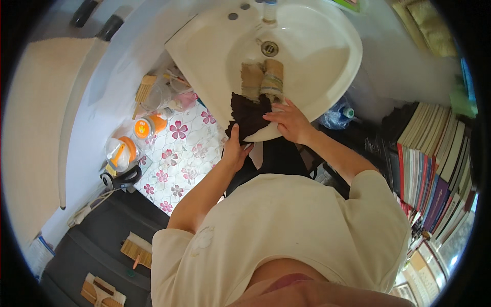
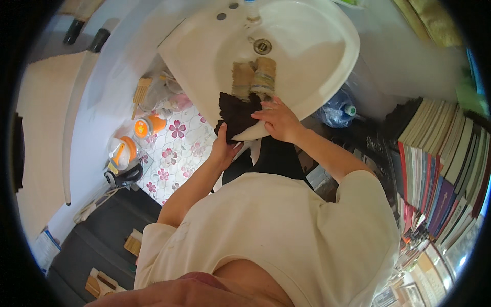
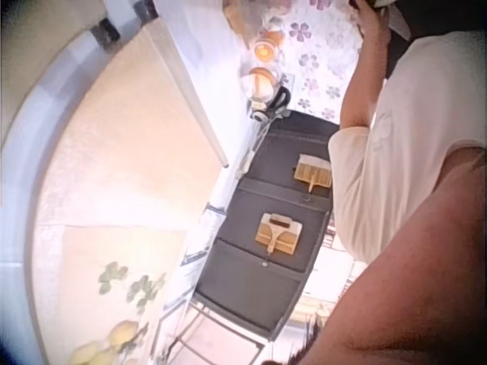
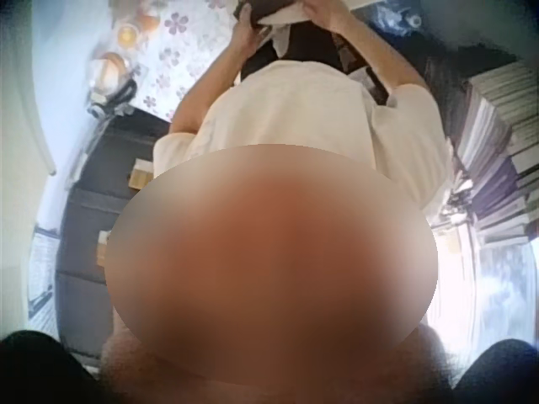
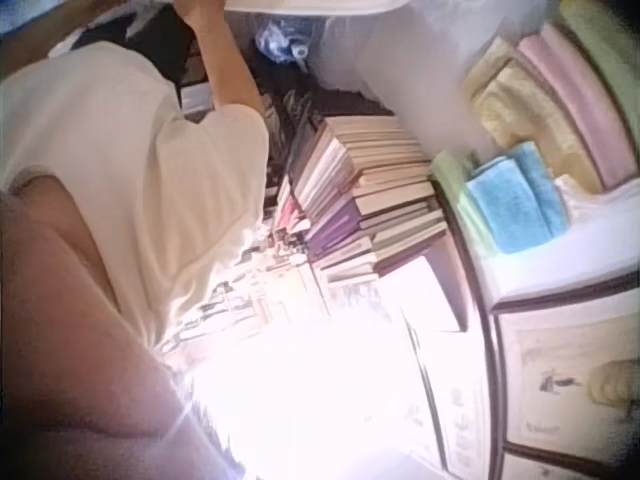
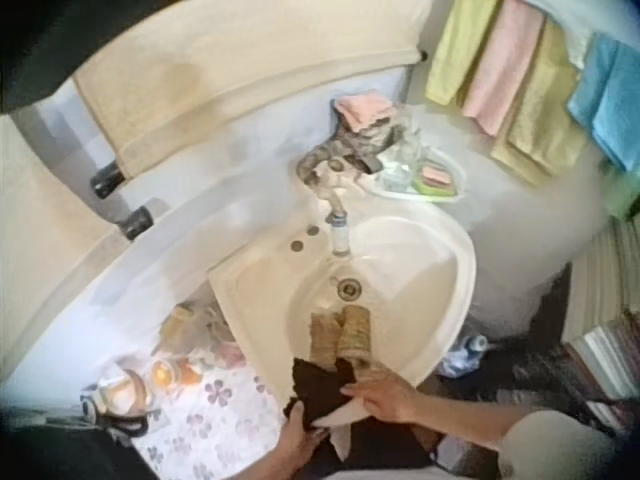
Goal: The person washes a dark cloth and a beige cloth in a sink, wringing them out thoroughly. They then use the damp beige cloth to wipe the top of a glass display counter in a shop, moving along the surface to clean it.
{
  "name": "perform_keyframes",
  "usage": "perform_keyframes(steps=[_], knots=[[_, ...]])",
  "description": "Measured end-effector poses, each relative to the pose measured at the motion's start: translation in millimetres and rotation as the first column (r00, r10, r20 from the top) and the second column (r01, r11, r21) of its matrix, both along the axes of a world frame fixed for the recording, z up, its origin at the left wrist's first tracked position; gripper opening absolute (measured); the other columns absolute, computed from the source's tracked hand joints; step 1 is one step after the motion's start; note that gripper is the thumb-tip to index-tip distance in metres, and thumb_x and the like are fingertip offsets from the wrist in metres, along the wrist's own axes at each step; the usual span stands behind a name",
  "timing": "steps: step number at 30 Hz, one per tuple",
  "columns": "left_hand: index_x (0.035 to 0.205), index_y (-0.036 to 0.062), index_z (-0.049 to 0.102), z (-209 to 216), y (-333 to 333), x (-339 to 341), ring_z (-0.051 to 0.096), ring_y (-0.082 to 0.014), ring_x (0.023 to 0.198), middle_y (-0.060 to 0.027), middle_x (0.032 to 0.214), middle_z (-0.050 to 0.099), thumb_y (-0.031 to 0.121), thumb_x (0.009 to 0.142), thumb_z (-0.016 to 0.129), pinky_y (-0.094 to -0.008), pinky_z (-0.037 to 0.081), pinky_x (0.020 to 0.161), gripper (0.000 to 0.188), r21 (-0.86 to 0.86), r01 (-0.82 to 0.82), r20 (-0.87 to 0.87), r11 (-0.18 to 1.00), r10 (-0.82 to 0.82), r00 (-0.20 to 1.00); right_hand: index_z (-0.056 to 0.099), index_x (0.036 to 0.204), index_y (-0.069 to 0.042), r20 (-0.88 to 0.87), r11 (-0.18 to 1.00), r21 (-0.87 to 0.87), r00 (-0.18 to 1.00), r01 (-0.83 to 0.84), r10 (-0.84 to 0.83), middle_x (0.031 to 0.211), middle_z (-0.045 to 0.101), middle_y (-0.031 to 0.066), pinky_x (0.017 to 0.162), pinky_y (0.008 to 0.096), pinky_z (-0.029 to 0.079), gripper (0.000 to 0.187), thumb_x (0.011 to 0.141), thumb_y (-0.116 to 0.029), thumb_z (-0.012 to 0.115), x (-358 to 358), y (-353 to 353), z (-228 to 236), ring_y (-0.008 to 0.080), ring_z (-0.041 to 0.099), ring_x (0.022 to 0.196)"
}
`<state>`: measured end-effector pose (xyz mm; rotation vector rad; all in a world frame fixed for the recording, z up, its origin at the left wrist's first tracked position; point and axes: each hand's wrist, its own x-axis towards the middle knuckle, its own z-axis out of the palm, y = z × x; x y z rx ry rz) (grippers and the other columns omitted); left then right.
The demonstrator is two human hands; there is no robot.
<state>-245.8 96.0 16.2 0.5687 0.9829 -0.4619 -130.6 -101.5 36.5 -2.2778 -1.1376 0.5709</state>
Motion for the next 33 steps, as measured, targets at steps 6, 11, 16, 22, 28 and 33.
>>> perform_keyframes(steps=[6, 11, 16, 22, 28, 33], knots=[[0.142, 0.0093, 0.013, -8.1, -56.4, -1.0, 0.038, -0.0319, 0.122, -0.0154, 0.141, 0.025, 0.068, 0.082, 0.042, -0.0431, 0.03, 0.103, 0.089, -0.248, 0.256, -0.014, 0.934, -0.268, 0.963, 0.059, 0.109, -0.01, -0.106, 0.86, 0.147, 0.872, 0.488, -0.477, 0.11, 0.057, 0.01, 0.103, 0.0422, 0.029, 0.031, 0.08, -0.003, 0.052, -32.3, -46.9, 29.9, 0.0296, 0.049, 0.11], [0.141, -0.0021, 0.004, -7.7, -125.9, 54.4, 0.043, -0.0306, 0.121, -0.0206, 0.14, 0.027, 0.079, 0.077, 0.025, -0.0463, 0.033, 0.1, 0.106, -0.377, 0.507, 0.089, 0.775, -0.515, 0.853, 0.051, 0.114, -0.003, 0.007, 0.538, 0.166, 0.544, 0.826, -0.839, 0.113, 0.049, 0.0174, 0.098, 0.0394, 0.033, 0.038, 0.083, -0.021, 0.061, -49.7, -92.0, 38.3, 0.0322, 0.043, 0.113], [0.139, -0.0073, 0.013, -10.1, -163.8, 109.3, 0.047, -0.0342, 0.118, -0.0256, 0.133, 0.038, 0.083, 0.074, 0.019, -0.0496, 0.039, 0.095, 0.111, -0.489, 0.536, 0.095, 0.688, -0.569, 0.817, 0.048, 0.12, -0.001, -0.785, 0.036, -0.538, -0.485, 0.842, -0.385, 0.119, 0.05, 0.0149, 0.096, 0.0439, 0.034, 0.06, 0.079, -0.04, 0.068, -41.7, -102.2, 25.9, 0.0265, 0.044, 0.114], [0.135, 0.0026, 0.035, 48.1, -108.5, 133.2, 0.059, -0.0349, 0.097, -0.0236, 0.123, 0.049, 0.07, 0.082, 0.034, -0.0414, 0.044, 0.089, 0.086, 0.109, 0.855, 0.25, 0.508, -0.846, 0.471, 0.052, 0.119, -0.006, -0.869, 0.061, -0.14, -0.093, 0.988, -0.486, 0.115, 0.056, 0.0122, 0.093, 0.0374, 0.038, 0.046, 0.082, -0.028, 0.066, 12.9, -107.4, -47.6, 0.0242, 0.053, 0.105], [0.132, 0.0147, 0.043, -14.0, -79.2, 106.9, 0.049, -0.0447, 0.108, -0.028, 0.13, 0.04, 0.031, 0.085, 0.056, -0.0468, 0.042, 0.091, 0.051, 0.954, 0.112, -0.299, -0.279, -0.841, 0.451, 0.027, 0.138, 0.001, -0.298, 0.19, 0.124, 0.22, 0.974, -0.929, 0.136, 0.04, 0.0198, 0.104, 0.0358, 0.028, 0.064, 0.087, -0.025, 0.059, 55.8, -133.5, -36.4, 0.0286, 0.038, 0.126], [0.132, 0.0151, 0.043, -43.8, -106.2, 142.8, 0.041, -0.0457, 0.116, -0.0273, 0.134, 0.035, 0.026, 0.082, 0.059, -0.0488, 0.039, 0.095, 0.053, 0.929, 0.145, -0.367, -0.34, -0.808, 0.461, 0.023, 0.139, 0.001, 0.145, 0.459, 0.305, 0.436, 0.834, -0.888, 0.142, 0.027, 0.0236, 0.107, 0.04, 0.022, 0.053, 0.094, -0.017, 0.044, 158.8, -161.6, -37.7, 0.0382, 0.025, 0.132]])
